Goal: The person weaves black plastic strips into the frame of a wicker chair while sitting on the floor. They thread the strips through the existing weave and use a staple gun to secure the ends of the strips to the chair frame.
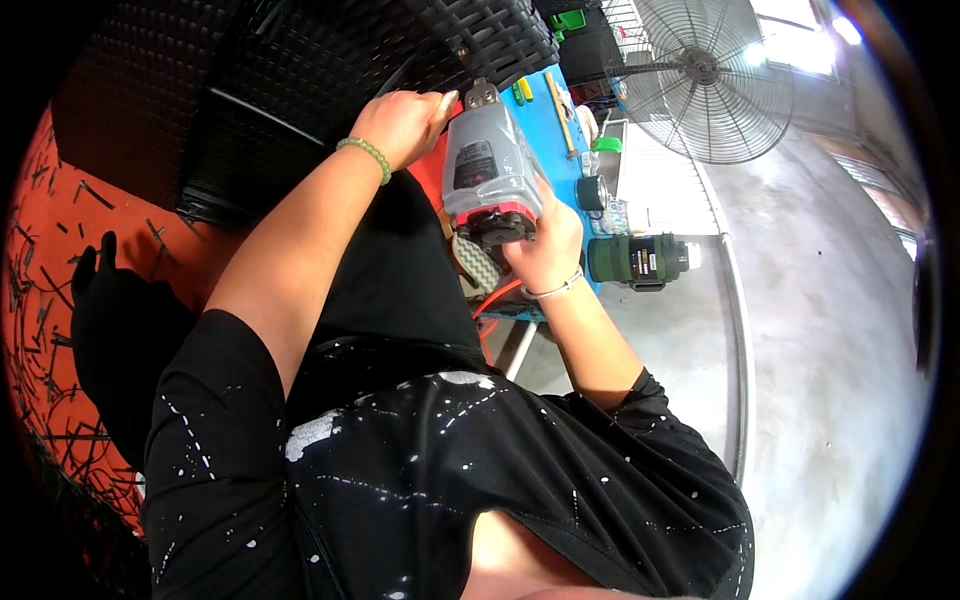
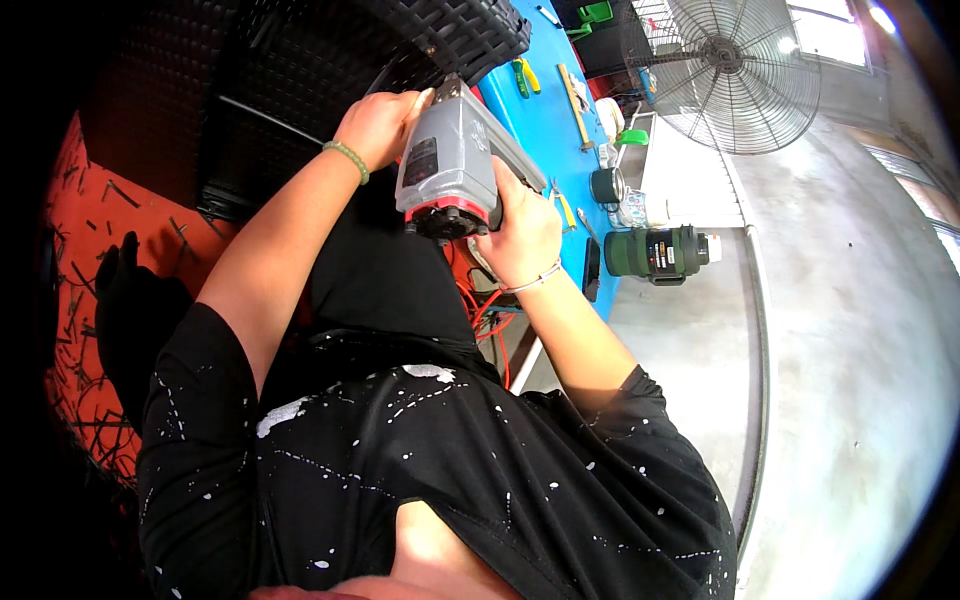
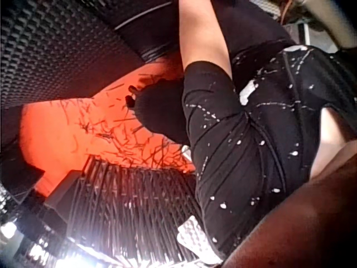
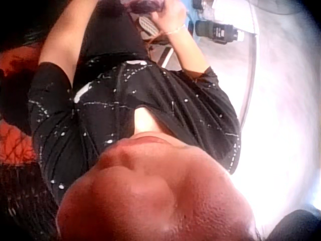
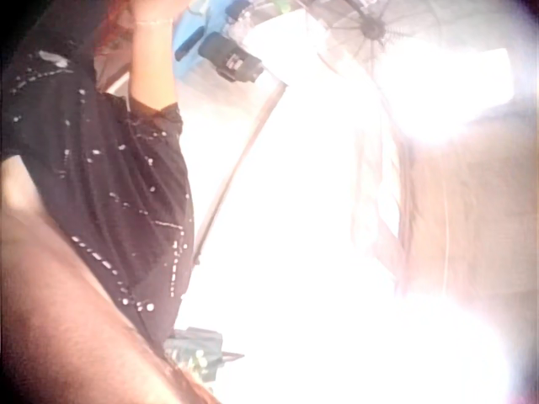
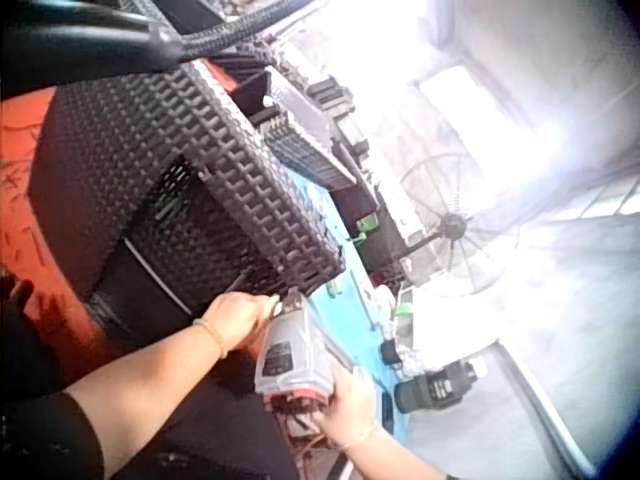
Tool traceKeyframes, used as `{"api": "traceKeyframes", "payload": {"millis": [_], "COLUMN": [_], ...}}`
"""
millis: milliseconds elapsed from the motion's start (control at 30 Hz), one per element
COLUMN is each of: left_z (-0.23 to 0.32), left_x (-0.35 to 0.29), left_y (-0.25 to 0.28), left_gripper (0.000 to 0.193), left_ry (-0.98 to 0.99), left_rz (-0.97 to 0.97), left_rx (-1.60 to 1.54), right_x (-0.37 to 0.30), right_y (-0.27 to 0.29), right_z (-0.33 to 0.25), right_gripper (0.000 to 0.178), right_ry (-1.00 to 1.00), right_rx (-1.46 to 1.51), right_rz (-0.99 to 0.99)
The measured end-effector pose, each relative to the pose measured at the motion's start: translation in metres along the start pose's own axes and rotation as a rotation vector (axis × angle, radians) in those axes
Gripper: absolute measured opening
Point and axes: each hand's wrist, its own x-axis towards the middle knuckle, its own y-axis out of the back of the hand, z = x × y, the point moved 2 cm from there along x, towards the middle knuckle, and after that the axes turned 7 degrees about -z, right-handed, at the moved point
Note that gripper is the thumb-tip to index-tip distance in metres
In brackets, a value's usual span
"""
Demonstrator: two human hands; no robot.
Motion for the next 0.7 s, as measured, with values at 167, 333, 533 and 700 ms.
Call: {"api": "traceKeyframes", "payload": {"millis": [167, 333, 533, 700], "left_z": [0.000, 0.001, -0.001, -0.001], "left_x": [0.000, 0.001, -0.001, -0.001], "left_y": [0.003, 0.003, 0.002, -0.001], "left_gripper": [0.030, 0.026, 0.021, 0.020], "left_ry": [0.016, 0.006, 0.006, -0.010], "left_rz": [-0.023, -0.045, -0.038, -0.050], "left_rx": [-0.011, 0.009, 0.002, 0.002], "right_x": [0.007, 0.010, 0.012, 0.010], "right_y": [0.004, 0.009, 0.007, 0.007], "right_z": [-0.006, -0.011, -0.008, -0.007], "right_gripper": [0.063, 0.061, 0.065, 0.068], "right_ry": [0.019, -0.027, -0.066, -0.082], "right_rx": [-0.037, -0.115, -0.157, -0.157], "right_rz": [-0.006, -0.064, -0.077, -0.075]}}
